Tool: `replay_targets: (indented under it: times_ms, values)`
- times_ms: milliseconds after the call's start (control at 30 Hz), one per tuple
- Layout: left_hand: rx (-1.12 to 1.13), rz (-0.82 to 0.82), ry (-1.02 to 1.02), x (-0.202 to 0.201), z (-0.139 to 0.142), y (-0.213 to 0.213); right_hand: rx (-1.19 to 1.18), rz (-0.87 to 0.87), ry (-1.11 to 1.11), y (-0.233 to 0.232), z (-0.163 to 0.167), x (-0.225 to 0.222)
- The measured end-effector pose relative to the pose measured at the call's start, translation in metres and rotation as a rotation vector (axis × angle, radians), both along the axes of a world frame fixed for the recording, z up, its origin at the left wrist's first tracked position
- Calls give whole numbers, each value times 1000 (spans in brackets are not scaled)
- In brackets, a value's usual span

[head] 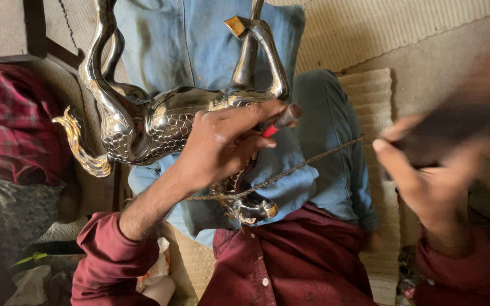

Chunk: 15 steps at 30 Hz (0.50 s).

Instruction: The person sits on the floor with a silvered metal horse sculpture on their lap and decorates its surface by hand. They hold a small punch against the figure and strike it repeatedly with a wooden mallet, repositioning the punch to work different spots, and at the start they pull a rope tied around the sculpture.

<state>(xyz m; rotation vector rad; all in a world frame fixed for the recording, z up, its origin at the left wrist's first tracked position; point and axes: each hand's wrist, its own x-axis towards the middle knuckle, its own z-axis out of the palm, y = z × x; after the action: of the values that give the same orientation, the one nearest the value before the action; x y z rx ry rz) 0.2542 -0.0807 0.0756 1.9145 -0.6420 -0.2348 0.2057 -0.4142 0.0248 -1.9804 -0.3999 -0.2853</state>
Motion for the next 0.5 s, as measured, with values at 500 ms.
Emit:
replay_targets:
  times_ms: [500]
  values:
    - [65, 57, -146, 1, 2, -2, -358, -101, -81, -4, -2, 2]
